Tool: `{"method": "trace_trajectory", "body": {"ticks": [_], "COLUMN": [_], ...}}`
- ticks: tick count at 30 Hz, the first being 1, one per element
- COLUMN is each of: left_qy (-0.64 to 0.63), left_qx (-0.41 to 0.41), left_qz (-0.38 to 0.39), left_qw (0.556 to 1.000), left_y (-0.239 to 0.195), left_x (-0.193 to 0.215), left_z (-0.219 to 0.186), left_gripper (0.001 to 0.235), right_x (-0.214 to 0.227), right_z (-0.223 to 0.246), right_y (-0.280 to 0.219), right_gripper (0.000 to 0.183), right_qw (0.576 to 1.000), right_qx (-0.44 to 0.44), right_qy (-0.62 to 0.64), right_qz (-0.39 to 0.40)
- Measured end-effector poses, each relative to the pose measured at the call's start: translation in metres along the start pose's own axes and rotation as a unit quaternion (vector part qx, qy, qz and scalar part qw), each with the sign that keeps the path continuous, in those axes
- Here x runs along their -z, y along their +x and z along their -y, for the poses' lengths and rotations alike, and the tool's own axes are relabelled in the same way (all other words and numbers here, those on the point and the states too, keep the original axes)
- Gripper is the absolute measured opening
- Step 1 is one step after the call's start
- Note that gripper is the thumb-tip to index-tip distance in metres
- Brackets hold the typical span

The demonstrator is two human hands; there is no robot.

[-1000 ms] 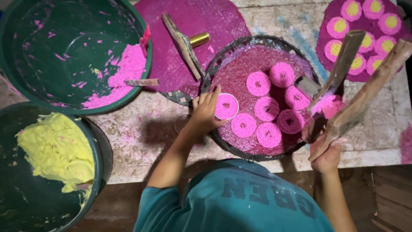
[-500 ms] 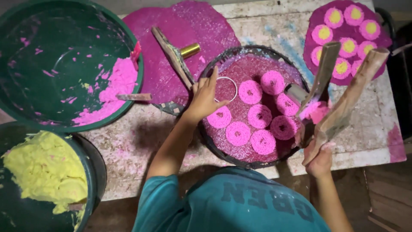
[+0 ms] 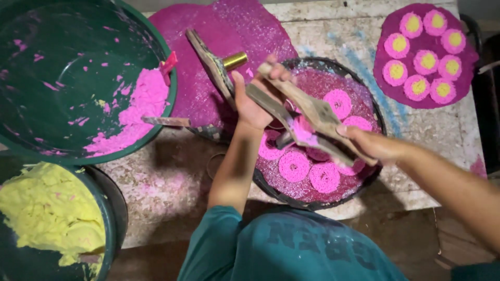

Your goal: The person uses a wooden press to form pink and yellow circular cake layers on a flat surface. They repeatedly load the press with pink and yellow dough, press it into shape, and arrange the finished pieces on a tray.

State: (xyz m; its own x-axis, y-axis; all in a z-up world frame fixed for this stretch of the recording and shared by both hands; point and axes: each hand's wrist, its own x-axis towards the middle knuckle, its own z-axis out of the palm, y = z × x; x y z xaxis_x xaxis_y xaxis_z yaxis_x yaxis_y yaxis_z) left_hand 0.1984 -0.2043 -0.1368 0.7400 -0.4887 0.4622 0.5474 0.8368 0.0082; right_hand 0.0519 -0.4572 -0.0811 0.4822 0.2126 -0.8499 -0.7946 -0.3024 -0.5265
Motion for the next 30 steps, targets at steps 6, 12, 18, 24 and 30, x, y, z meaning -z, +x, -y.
{"method": "trace_trajectory", "body": {"ticks": [6, 12, 18, 24, 30], "left_qy": [0.008, 0.006, -0.045, -0.032, 0.023], "left_qx": [-0.136, -0.148, -0.146, -0.133, -0.115], "left_qz": [-0.11, -0.089, -0.125, -0.082, -0.068], "left_qw": [0.984, 0.985, 0.98, 0.987, 0.991], "left_y": [0.008, -0.011, -0.016, 0.009, 0.014], "left_x": [0.028, 0.055, 0.078, 0.089, 0.079], "left_z": [-0.026, -0.044, -0.02, -0.023, -0.053], "left_gripper": [0.035, 0.028, 0.021, 0.023, 0.024], "right_x": [-0.004, -0.037, -0.03, -0.025, -0.04], "right_z": [0.083, 0.102, 0.106, 0.108, 0.104], "right_y": [0.007, 0.016, 0.004, 0.005, 0.026], "right_gripper": [0.081, 0.078, 0.074, 0.072, 0.072], "right_qw": [0.941, 0.927, 0.926, 0.873, 0.888], "right_qx": [0.066, 0.102, 0.014, 0.103, 0.14], "right_qy": [-0.305, -0.338, -0.349, -0.414, -0.372], "right_qz": [-0.129, -0.127, -0.146, -0.237, -0.23]}}
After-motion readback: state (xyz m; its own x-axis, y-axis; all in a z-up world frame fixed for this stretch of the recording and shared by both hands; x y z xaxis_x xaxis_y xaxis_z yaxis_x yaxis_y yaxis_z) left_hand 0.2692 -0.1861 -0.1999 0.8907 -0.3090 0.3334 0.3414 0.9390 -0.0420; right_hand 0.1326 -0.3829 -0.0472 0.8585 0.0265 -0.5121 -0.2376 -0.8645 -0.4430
